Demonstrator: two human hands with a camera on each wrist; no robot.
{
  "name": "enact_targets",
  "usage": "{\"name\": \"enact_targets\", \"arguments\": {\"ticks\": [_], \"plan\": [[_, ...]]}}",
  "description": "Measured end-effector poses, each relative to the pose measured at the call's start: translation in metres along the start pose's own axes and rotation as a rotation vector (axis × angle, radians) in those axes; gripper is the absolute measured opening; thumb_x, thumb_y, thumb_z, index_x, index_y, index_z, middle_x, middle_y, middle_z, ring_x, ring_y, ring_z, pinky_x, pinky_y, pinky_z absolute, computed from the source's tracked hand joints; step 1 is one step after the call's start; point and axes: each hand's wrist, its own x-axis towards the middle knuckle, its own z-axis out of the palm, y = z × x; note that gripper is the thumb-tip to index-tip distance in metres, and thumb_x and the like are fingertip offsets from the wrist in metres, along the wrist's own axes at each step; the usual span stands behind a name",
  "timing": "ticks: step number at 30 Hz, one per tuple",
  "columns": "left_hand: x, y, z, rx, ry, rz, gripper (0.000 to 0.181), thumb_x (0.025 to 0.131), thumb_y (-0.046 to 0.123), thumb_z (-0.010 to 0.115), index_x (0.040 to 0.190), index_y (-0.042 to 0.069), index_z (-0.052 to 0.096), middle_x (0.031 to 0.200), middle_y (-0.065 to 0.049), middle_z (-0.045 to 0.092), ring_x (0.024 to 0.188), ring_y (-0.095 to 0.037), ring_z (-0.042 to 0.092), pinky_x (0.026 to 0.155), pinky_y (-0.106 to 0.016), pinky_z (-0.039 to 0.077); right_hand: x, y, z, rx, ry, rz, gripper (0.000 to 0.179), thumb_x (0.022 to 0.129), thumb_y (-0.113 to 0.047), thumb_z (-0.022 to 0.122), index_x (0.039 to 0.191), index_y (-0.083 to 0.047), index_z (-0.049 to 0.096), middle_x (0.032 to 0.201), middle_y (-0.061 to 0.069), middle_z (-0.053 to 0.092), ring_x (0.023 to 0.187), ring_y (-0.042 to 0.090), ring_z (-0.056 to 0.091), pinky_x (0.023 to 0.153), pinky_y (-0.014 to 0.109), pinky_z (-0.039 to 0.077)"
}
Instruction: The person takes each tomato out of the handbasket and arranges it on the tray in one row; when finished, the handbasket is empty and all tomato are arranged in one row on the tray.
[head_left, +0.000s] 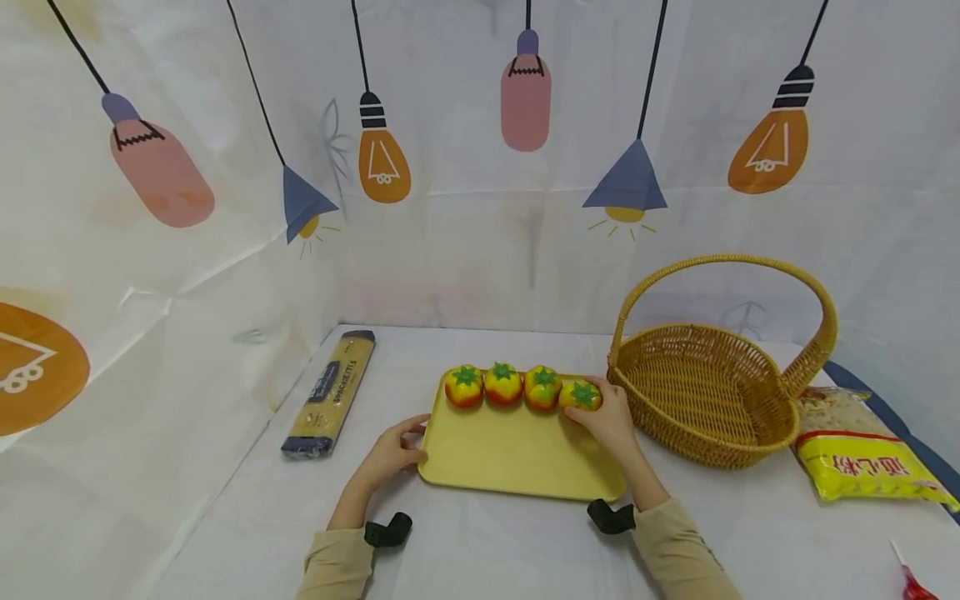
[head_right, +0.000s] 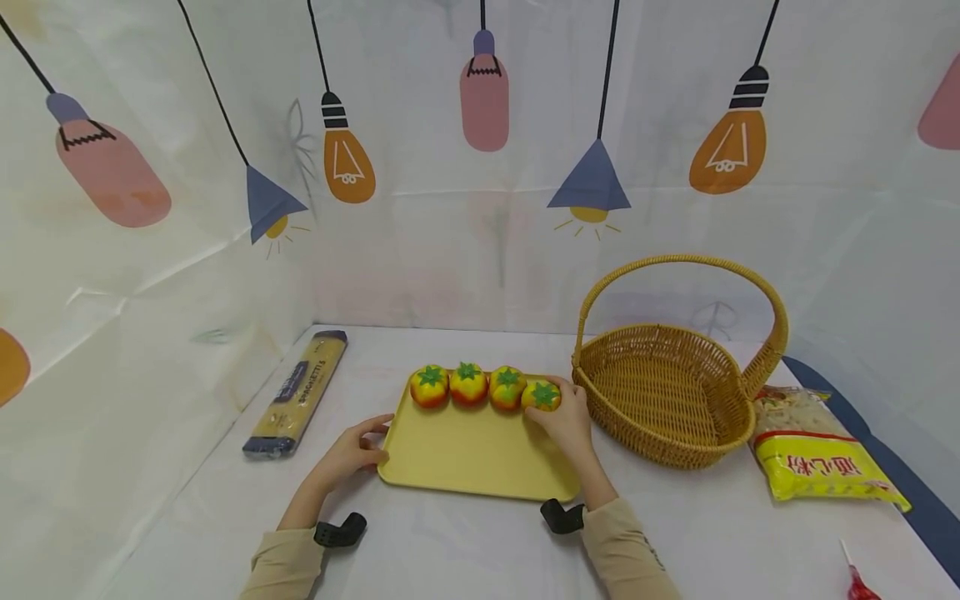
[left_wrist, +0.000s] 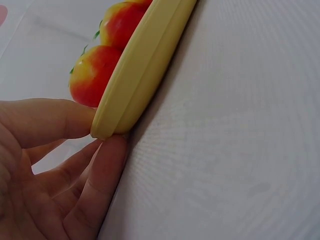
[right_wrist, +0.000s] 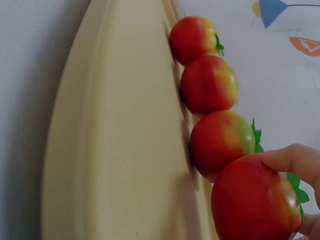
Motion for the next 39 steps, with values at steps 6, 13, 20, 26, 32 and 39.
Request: {"name": "enact_targets", "arguments": {"ticks": [6, 13, 20, 26, 32, 39], "plan": [[-0.001, 0.002, 0.000, 0.005, 0.008, -0.004, 0.063, 0.073, 0.003, 0.067, 0.133, 0.007, 0.049, 0.120, -0.016, 0.053, 0.067, -0.016, 0.053, 0.057, -0.029, 0.048, 0.004, 0.001, 0.001, -0.006, 0.013, 0.016, 0.069, 0.079, -0.023, 0.070, 0.137, -0.004, 0.038, 0.130, 0.028, 0.033, 0.115, 0.041, 0.040, 0.095, 0.055, 0.034], [-0.002, 0.005, 0.001, 0.010, 0.014, -0.014, 0.063, 0.073, 0.002, 0.067, 0.133, 0.007, 0.049, 0.120, -0.015, 0.053, 0.068, -0.016, 0.053, 0.058, -0.029, 0.049, 0.008, 0.004, 0.002, -0.032, 0.023, 0.028, 0.068, 0.079, -0.023, 0.070, 0.136, -0.003, 0.038, 0.129, 0.028, 0.037, 0.115, 0.041, 0.041, 0.095, 0.054, 0.034], [-0.003, 0.003, 0.001, 0.005, 0.011, -0.019, 0.063, 0.074, 0.003, 0.067, 0.133, 0.007, 0.048, 0.121, -0.015, 0.053, 0.069, -0.016, 0.053, 0.059, -0.030, 0.049, 0.009, 0.007, 0.005, -0.051, 0.047, 0.014, 0.067, 0.079, -0.022, 0.070, 0.135, -0.002, 0.039, 0.128, 0.026, 0.044, 0.114, 0.040, 0.044, 0.094, 0.053, 0.036], [-0.002, 0.004, 0.001, 0.003, 0.012, -0.021, 0.063, 0.073, 0.003, 0.067, 0.133, 0.007, 0.048, 0.121, -0.016, 0.053, 0.069, -0.017, 0.054, 0.060, -0.031, 0.050, 0.011, 0.008, 0.005, -0.072, 0.034, 0.009, 0.068, 0.080, -0.022, 0.068, 0.136, -0.001, 0.036, 0.129, 0.027, 0.042, 0.115, 0.042, 0.043, 0.094, 0.054, 0.036], [-0.001, 0.005, 0.001, 0.005, 0.019, -0.019, 0.063, 0.073, 0.003, 0.067, 0.133, 0.007, 0.049, 0.121, -0.015, 0.054, 0.069, -0.017, 0.054, 0.060, -0.030, 0.050, 0.013, 0.005, 0.003, -0.092, 0.007, 0.007, 0.071, 0.081, -0.024, 0.067, 0.139, -0.001, 0.032, 0.133, 0.029, 0.039, 0.116, 0.042, 0.042, 0.094, 0.054, 0.036], [-0.001, 0.005, 0.001, 0.004, 0.017, -0.025, 0.063, 0.073, 0.002, 0.067, 0.133, 0.007, 0.048, 0.121, -0.016, 0.053, 0.070, -0.017, 0.054, 0.061, -0.031, 0.050, 0.013, 0.004, 0.001, -0.096, -0.012, 0.024, 0.073, 0.081, -0.024, 0.067, 0.140, -0.001, 0.030, 0.136, 0.029, 0.035, 0.119, 0.042, 0.040, 0.096, 0.054, 0.034]]}}
